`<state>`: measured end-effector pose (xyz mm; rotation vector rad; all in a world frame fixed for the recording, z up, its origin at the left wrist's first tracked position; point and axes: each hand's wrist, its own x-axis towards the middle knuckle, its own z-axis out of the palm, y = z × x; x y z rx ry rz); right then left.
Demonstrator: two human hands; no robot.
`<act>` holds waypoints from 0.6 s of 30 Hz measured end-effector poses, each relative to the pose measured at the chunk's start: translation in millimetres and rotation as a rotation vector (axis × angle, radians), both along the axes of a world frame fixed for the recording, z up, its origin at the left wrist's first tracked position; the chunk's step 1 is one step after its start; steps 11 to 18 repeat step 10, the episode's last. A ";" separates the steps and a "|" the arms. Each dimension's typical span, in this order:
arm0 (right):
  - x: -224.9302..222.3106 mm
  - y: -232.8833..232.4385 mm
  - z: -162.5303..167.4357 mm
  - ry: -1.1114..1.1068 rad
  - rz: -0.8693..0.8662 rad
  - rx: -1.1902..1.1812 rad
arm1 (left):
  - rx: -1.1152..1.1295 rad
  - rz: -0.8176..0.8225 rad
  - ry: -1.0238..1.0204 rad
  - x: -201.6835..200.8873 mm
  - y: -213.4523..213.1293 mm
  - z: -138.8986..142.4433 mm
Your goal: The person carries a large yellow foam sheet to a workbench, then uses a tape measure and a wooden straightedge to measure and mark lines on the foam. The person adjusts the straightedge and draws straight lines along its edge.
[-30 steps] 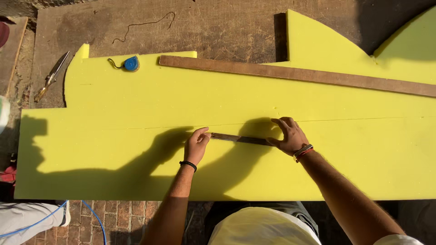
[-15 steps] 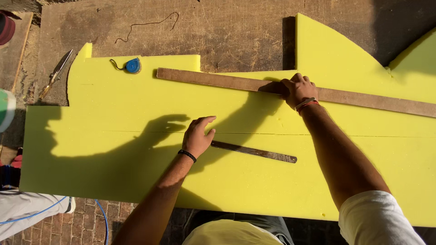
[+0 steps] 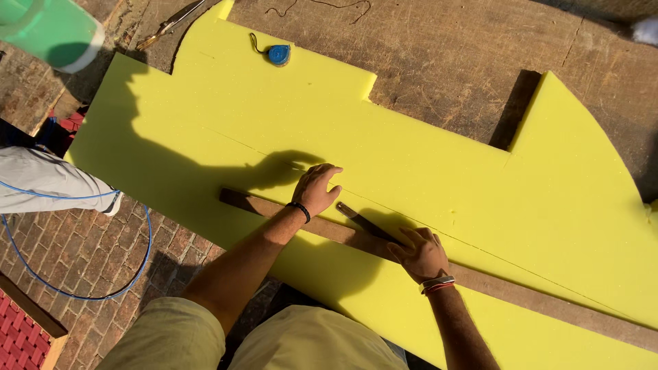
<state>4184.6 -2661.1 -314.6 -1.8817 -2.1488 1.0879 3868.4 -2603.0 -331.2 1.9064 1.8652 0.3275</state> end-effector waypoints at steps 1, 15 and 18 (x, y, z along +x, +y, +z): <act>4.4 9.0 -3.4 0.061 -0.047 -0.030 | -0.003 0.032 0.007 -14.4 3.3 -2.6; -34.4 109.9 -23.0 -0.299 -0.283 -0.031 | 0.014 0.206 0.145 -141.8 122.4 8.2; -34.4 109.9 -23.0 -0.299 -0.283 -0.031 | 0.014 0.206 0.145 -141.8 122.4 8.2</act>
